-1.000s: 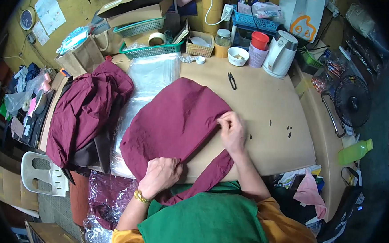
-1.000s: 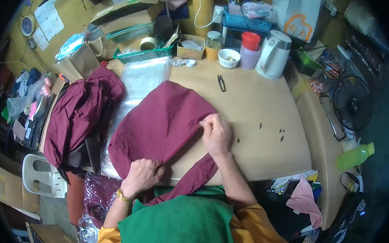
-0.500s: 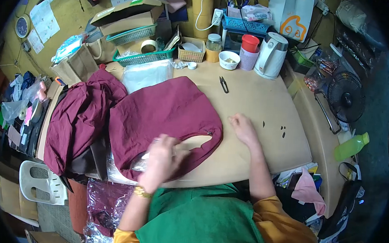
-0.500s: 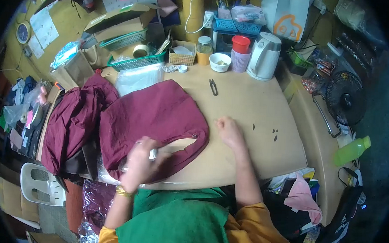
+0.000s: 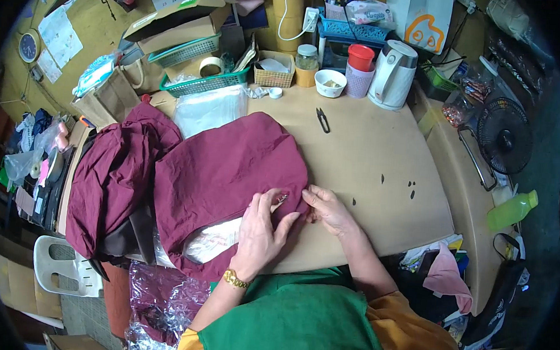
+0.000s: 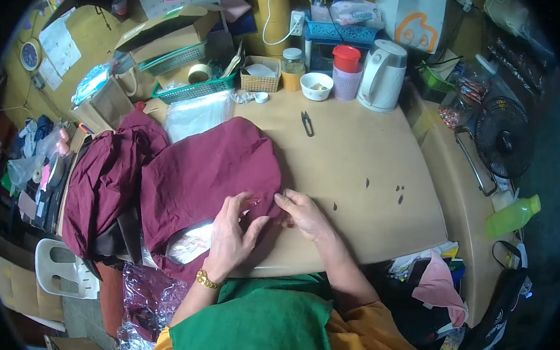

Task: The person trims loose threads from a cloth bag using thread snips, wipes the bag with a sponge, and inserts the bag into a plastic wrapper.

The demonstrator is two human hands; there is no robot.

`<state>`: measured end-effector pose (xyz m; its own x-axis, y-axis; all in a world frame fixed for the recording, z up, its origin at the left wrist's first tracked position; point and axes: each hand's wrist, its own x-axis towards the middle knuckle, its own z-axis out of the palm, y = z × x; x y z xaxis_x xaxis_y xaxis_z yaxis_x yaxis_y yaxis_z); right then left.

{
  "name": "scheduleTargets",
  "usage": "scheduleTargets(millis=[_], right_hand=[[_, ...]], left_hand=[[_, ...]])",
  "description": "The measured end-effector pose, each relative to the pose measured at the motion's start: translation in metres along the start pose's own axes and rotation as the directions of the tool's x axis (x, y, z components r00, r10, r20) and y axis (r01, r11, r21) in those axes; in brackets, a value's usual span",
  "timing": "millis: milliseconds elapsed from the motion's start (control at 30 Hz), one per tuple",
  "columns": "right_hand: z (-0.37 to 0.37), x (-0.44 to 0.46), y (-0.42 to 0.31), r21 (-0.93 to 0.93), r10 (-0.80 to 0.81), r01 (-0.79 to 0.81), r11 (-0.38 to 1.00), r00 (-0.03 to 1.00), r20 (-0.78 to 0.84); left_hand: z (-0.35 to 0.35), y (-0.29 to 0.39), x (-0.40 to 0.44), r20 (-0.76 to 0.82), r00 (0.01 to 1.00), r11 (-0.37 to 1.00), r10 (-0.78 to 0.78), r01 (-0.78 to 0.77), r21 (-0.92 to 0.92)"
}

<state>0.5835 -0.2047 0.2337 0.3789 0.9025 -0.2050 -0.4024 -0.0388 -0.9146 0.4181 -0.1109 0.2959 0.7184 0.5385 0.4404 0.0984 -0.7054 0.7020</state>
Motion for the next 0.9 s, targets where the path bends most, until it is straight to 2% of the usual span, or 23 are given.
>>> scheduleTargets(millis=[67,133,200,267,333,400,467,500,567,600,667,733,800,833,900], right_hand=[[0.009,0.005,0.009,0.062,-0.015,0.014,0.998,1.0,0.014],[0.022,0.007,0.015,0.162,-0.078,0.085,0.983,0.996,-0.052],[0.027,0.006,0.018,0.157,-0.127,0.136,0.978,0.99,-0.066],[0.024,0.008,0.029,0.056,-0.287,0.292,0.955,0.954,-0.09],[0.023,0.007,0.029,0.103,-0.284,0.298,0.949,0.95,-0.13],[0.022,0.008,0.028,0.147,-0.283,0.307,0.94,0.945,-0.163],[0.02,0.009,0.029,0.168,-0.182,0.193,0.967,0.98,-0.079],[0.018,0.007,0.027,0.169,-0.181,0.191,0.967,0.98,-0.078],[0.014,0.004,0.019,0.038,0.036,-0.046,0.998,0.976,0.216],[0.017,0.004,0.022,0.038,0.038,-0.048,0.998,0.976,0.216],[0.026,0.006,0.031,0.138,-0.043,0.025,0.99,0.99,0.131],[0.017,0.005,0.029,0.158,0.001,-0.028,0.987,0.986,0.168],[0.009,0.01,0.033,0.053,0.006,-0.021,0.998,0.965,0.261],[0.008,0.009,0.036,0.054,0.004,-0.019,0.998,0.966,0.259],[0.012,0.009,0.037,0.186,0.044,-0.076,0.98,0.985,0.168]], left_hand=[[0.0,0.0,0.004,-0.045,0.99,0.973,0.134,-0.123,0.197],[0.005,-0.011,0.006,-0.099,0.984,0.971,0.145,-0.122,0.203],[0.004,-0.02,0.007,-0.103,0.995,0.987,-0.01,0.026,0.156],[0.005,-0.021,0.01,-0.144,0.99,0.992,-0.005,0.024,0.126],[0.002,-0.028,0.011,-0.158,0.97,0.983,-0.184,0.181,-0.035],[-0.001,-0.046,0.013,-0.09,0.965,0.966,-0.245,0.235,-0.108],[0.0,-0.048,0.013,-0.113,0.964,0.966,-0.24,0.226,-0.125],[0.001,-0.044,0.014,-0.114,0.964,0.966,-0.242,0.228,-0.124],[0.002,-0.029,0.018,-0.249,0.964,0.995,-0.093,0.083,-0.047],[-0.001,-0.027,0.016,-0.133,0.984,0.993,-0.115,0.118,0.012],[-0.005,-0.027,0.016,-0.068,0.972,0.968,-0.227,0.232,0.097],[-0.007,-0.033,0.017,-0.055,0.967,0.967,-0.249,0.252,0.044],[-0.006,-0.032,0.018,-0.04,0.962,0.963,-0.269,0.269,-0.01],[-0.006,-0.027,0.018,-0.065,0.957,0.959,-0.283,0.281,-0.036],[-0.011,-0.02,0.019,-0.092,0.95,0.954,-0.297,0.293,-0.061]])
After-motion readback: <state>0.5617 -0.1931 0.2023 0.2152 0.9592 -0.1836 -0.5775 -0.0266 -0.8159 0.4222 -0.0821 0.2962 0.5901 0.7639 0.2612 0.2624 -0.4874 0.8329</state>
